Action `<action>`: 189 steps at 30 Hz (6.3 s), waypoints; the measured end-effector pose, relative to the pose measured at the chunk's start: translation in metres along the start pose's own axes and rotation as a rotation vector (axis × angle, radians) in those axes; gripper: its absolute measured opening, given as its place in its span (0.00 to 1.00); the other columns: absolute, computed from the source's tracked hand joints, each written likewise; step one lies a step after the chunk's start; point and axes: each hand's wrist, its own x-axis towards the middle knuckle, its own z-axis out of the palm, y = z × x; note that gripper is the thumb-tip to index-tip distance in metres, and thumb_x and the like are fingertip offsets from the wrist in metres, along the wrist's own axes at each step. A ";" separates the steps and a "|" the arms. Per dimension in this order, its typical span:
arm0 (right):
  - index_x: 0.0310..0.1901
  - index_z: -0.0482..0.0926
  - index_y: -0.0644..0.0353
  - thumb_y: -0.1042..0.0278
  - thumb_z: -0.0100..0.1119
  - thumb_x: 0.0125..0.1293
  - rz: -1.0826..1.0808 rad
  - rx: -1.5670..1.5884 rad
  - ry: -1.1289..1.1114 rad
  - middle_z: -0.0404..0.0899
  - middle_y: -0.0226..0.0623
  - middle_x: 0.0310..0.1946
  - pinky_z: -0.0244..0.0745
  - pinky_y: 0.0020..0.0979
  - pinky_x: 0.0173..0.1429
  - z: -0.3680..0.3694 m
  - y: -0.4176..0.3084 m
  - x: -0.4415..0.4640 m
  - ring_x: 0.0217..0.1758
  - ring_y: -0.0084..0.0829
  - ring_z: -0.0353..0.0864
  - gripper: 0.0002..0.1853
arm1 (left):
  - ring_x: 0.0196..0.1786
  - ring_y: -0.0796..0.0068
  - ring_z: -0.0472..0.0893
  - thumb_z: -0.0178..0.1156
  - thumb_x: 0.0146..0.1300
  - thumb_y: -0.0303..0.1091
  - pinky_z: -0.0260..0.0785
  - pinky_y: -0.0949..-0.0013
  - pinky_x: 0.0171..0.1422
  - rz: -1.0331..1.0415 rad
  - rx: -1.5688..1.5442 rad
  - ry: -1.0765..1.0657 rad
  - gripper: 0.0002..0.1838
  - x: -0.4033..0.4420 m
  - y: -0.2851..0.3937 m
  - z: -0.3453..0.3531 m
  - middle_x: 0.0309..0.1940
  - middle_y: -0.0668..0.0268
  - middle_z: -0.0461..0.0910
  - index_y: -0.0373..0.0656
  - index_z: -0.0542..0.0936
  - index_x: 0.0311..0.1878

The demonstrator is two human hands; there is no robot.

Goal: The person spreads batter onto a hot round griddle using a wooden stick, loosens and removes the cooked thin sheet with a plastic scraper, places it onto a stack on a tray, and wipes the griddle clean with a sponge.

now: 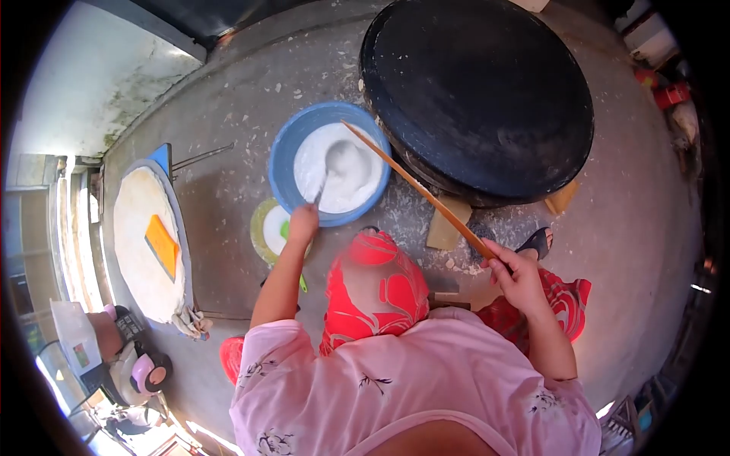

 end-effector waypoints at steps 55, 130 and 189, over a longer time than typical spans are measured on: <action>0.51 0.70 0.63 0.78 0.53 0.59 -0.198 0.052 0.242 0.78 0.34 0.37 0.69 0.22 0.43 -0.020 0.020 0.037 0.38 0.20 0.76 0.17 | 0.16 0.79 0.66 0.41 0.65 0.35 0.56 0.78 0.15 0.276 -1.497 -0.280 0.13 -0.126 0.188 -0.142 0.21 0.63 0.72 0.38 0.70 0.47; 0.48 0.76 0.52 0.72 0.53 0.47 -0.530 -1.010 0.633 0.71 0.35 0.29 0.73 0.36 0.34 -0.045 -0.038 0.251 0.30 0.36 0.76 0.22 | 0.16 0.79 0.65 0.36 0.64 0.28 0.60 0.79 0.17 -0.358 -2.661 -0.621 0.19 -0.088 0.053 -0.043 0.18 0.68 0.64 0.22 0.65 0.53; 0.51 0.67 0.60 0.72 0.49 0.53 -0.138 -0.930 0.738 0.74 0.43 0.38 0.75 0.36 0.40 -0.076 -0.059 0.280 0.38 0.41 0.79 0.21 | 0.16 0.80 0.65 0.38 0.64 0.27 0.59 0.78 0.16 -0.550 -2.470 -0.622 0.16 -0.062 0.040 -0.035 0.18 0.68 0.67 0.24 0.68 0.48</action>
